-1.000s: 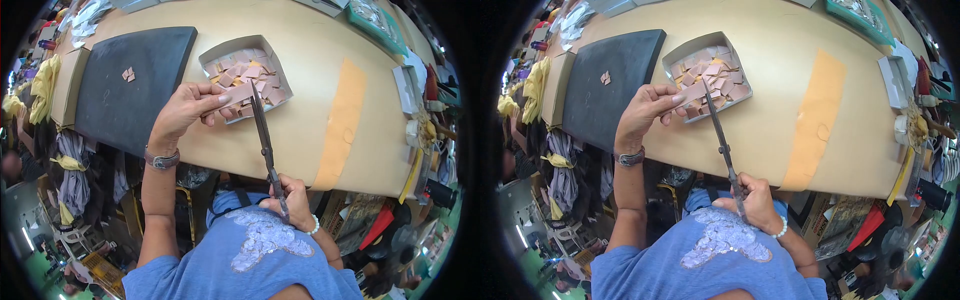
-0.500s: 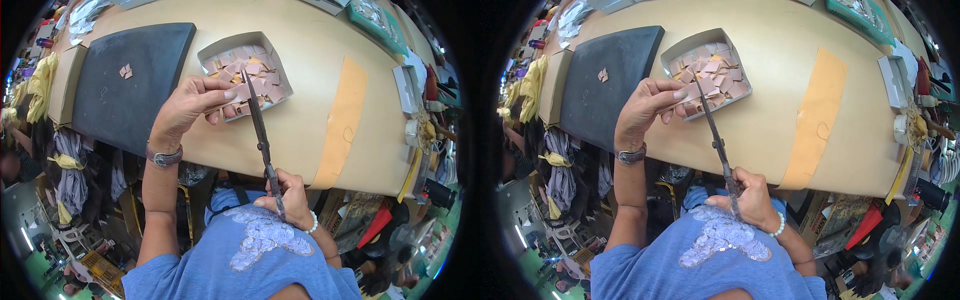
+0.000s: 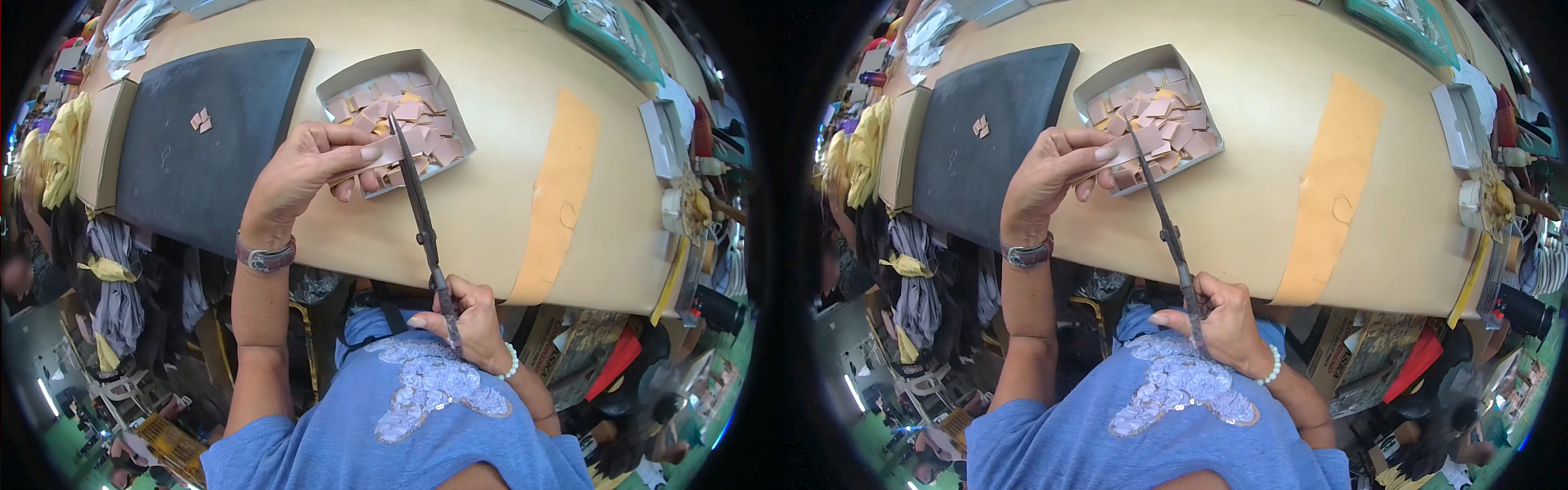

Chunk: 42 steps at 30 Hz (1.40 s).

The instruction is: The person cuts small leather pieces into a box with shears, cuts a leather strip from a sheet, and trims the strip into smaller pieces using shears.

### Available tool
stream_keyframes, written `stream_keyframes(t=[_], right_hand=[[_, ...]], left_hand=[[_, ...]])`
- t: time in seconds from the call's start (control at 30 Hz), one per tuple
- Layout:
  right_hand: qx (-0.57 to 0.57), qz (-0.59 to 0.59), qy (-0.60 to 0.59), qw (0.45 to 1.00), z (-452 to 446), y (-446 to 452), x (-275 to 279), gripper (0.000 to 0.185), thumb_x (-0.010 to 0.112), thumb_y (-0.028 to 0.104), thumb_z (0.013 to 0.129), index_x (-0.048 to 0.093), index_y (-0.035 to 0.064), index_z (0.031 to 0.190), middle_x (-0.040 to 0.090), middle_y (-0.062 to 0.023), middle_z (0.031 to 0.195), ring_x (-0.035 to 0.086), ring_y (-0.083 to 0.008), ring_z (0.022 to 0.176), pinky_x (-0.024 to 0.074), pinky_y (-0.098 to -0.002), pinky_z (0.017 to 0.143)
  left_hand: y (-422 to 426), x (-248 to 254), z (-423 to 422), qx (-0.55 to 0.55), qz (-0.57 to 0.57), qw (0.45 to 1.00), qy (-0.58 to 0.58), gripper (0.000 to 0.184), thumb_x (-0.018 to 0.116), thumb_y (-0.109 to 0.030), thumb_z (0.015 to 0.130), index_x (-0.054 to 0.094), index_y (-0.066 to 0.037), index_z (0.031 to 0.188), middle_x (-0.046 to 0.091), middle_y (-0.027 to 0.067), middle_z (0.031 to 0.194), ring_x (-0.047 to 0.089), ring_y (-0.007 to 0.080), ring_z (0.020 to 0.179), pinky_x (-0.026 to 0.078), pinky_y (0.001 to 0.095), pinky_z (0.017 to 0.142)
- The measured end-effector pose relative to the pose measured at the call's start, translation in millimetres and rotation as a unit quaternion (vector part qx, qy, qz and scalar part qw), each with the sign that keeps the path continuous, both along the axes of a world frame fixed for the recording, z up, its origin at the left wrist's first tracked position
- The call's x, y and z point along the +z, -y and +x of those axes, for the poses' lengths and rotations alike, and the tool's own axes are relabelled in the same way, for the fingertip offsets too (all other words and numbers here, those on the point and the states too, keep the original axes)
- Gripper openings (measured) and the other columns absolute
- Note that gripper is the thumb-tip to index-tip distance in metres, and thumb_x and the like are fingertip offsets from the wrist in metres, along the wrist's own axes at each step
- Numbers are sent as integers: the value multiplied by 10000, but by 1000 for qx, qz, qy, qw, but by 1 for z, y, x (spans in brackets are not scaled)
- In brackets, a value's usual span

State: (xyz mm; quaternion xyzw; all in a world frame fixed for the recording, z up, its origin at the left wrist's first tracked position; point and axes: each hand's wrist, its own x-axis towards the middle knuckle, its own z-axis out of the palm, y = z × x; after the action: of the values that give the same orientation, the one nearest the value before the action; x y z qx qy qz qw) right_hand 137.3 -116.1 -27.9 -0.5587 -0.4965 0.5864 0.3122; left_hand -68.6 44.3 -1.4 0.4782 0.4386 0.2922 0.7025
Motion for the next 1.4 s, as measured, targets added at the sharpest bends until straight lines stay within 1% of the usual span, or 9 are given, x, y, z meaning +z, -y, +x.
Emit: stream_keyframes(t=[0.5,0.6,0.7,0.83,0.93,1.0,1.1,1.23,1.4], right_hand=[[-44,-29,7,999,-5,13,-12,396,777,196,682,443,26,554,337,19,471,297,-60,459,247,-239,392],[-24,23,-3,999,0,14,-12,417,802,239,644,447,33,568,362,22,486,322,-60,469,263,-232,402],[-13,12,-35,999,4,18,-14,452,826,292,598,451,40,580,385,23,498,349,-61,478,282,-228,412],[-3,7,-20,1000,4,18,-11,466,830,315,582,455,40,582,391,19,493,355,-63,476,292,-229,416],[0,15,0,1000,2,17,-8,452,824,303,598,462,33,588,391,17,495,352,-64,480,292,-229,418],[-4,27,21,999,1,17,-9,442,819,298,608,468,30,595,394,18,498,350,-64,484,292,-227,419],[-50,-15,-39,998,0,21,-12,430,812,289,623,472,26,601,392,20,501,341,-66,484,293,-228,421],[-38,-12,-33,999,3,19,-11,454,826,309,596,466,33,598,391,23,506,347,-64,484,294,-228,424],[-17,1,-12,1000,2,15,-6,463,839,309,568,461,43,596,397,23,509,366,-59,491,295,-225,427]], left_hand=[[1,-7,-1,13,-3,1000,2,277,598,-123,812,589,99,976,624,104,636,496,44,440,372,144,402],[0,-9,-1,22,21,1000,-8,306,603,-141,816,575,99,1004,627,97,651,490,38,456,372,144,411],[1,-7,0,24,38,999,-14,318,599,-167,830,572,78,1032,635,81,682,495,27,482,390,140,449],[4,1,4,10,30,999,-24,316,594,-182,839,576,54,1047,639,72,702,505,21,501,408,137,478],[5,1,8,2,32,999,-35,381,609,-178,822,535,84,1089,641,91,685,504,23,478,390,136,431],[7,1,8,6,23,999,-34,350,610,-178,822,558,77,1057,642,91,685,509,25,476,392,138,430],[8,0,1,3,9,999,-51,300,612,-173,822,591,68,999,644,91,685,513,29,473,397,139,431],[9,-1,-1,17,2,998,-52,255,616,-164,818,617,62,935,642,93,677,512,34,465,399,137,431],[8,-1,1,15,-12,999,-26,257,611,-145,816,609,74,950,635,100,660,522,45,458,408,136,423]])
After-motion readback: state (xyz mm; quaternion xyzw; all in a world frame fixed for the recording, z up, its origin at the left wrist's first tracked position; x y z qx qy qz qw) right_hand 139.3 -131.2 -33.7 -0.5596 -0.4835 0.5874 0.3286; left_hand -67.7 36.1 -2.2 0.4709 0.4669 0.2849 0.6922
